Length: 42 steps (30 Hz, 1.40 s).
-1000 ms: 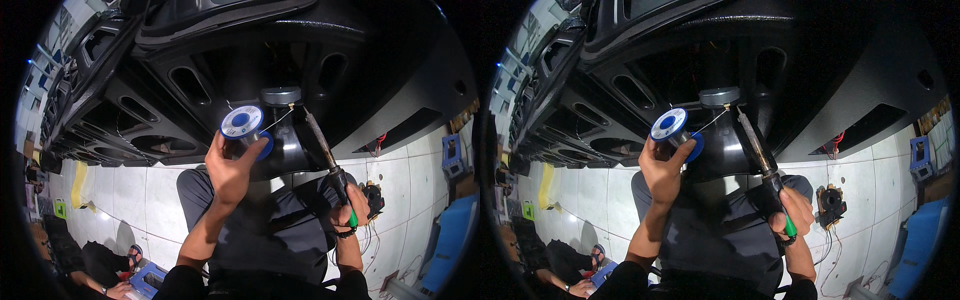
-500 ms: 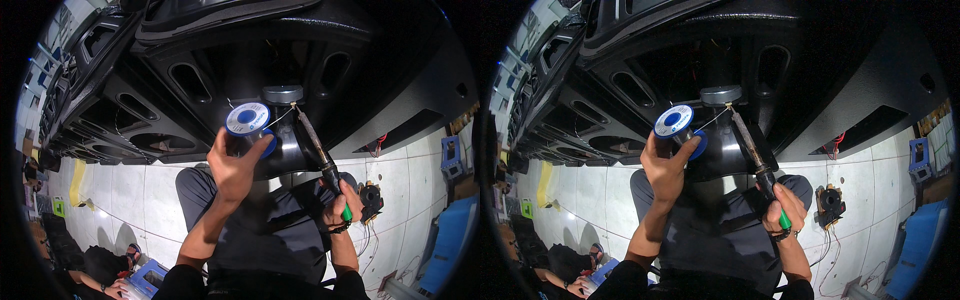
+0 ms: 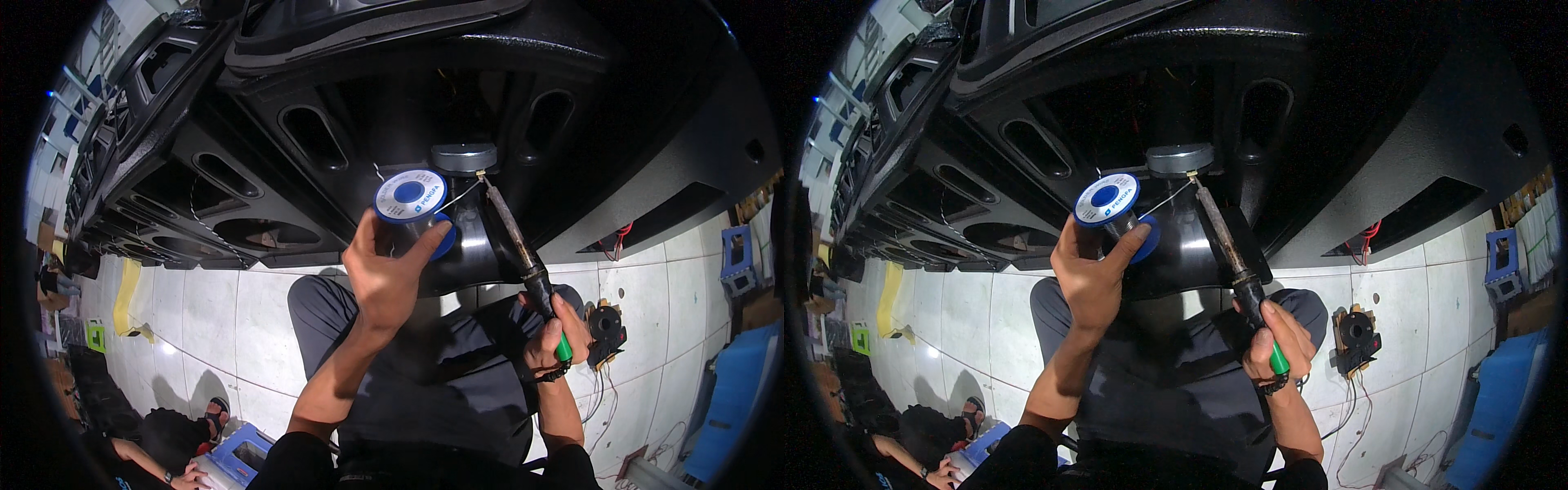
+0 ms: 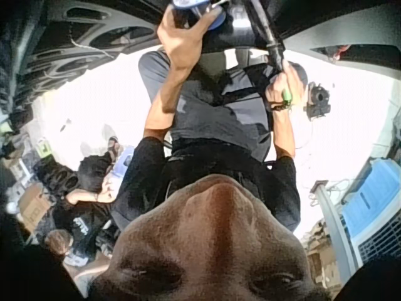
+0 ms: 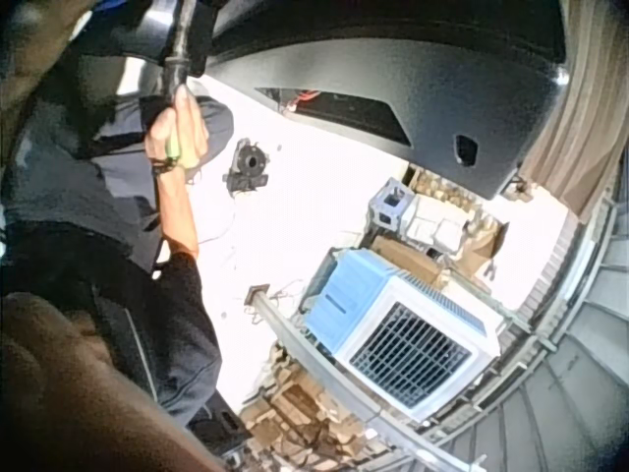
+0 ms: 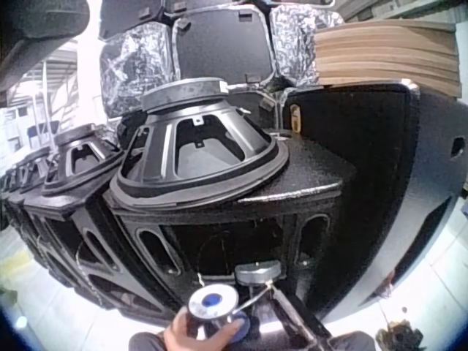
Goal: The person sits on the floor and uses a soldering iron and solder to connect wires to a speaker component. They strip the wire ends, apply solder to the connections, and secure the speaker part into the enclosure.
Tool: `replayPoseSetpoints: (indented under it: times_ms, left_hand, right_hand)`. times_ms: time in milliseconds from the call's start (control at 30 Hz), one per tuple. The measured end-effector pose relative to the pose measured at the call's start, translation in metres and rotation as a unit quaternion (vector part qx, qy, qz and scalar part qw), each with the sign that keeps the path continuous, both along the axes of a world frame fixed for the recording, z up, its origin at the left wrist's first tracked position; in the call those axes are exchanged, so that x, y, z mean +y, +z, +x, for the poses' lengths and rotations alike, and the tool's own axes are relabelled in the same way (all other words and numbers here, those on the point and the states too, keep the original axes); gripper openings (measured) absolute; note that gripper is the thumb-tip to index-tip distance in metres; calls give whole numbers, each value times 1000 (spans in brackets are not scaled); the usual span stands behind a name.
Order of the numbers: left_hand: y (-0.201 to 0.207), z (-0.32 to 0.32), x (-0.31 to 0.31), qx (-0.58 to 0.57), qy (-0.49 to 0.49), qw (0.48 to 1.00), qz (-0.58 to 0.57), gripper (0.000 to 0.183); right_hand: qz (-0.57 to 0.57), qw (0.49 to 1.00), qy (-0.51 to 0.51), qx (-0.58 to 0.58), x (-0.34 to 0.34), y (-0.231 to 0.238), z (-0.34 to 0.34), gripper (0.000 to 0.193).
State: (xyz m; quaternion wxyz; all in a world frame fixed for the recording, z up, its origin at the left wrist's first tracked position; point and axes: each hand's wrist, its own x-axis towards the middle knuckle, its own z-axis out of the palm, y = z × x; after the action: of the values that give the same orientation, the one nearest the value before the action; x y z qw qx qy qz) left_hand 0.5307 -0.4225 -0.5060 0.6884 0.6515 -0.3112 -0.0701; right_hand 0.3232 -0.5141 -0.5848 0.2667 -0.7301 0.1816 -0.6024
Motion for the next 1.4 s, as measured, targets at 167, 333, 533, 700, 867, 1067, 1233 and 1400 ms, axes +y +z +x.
replayPoseSetpoints:
  times_ms: [167,333,533,700,867,1067,1233,1400]
  left_hand:
    - [-2,1,-1,-12,-3,1000,-7,45]
    - [-6,3,-1,-32,2,999,1,46]
    - [-7,3,-3,-80,7,997,-3,45]
    - [-10,5,-2,-170,46,984,39,44]
    - [-8,3,-2,-237,58,968,57,43]
    - [-9,4,-3,-293,79,952,40,45]
    - [-8,2,-1,-287,80,952,66,46]
    - [-8,3,-1,-294,70,951,62,45]
  right_hand:
    - [0,1000,8,1,0,2,1,32]
    - [-45,998,-4,40,-1,4,-3,29]
    - [-102,992,25,64,-1,12,-3,27]
    - [-145,982,27,114,3,26,-2,28]
    - [-157,980,26,120,2,27,0,28]
    - [-152,979,20,133,4,26,-2,27]
    - [-167,970,25,173,6,27,-5,32]
    - [-173,967,39,181,8,31,-3,35]
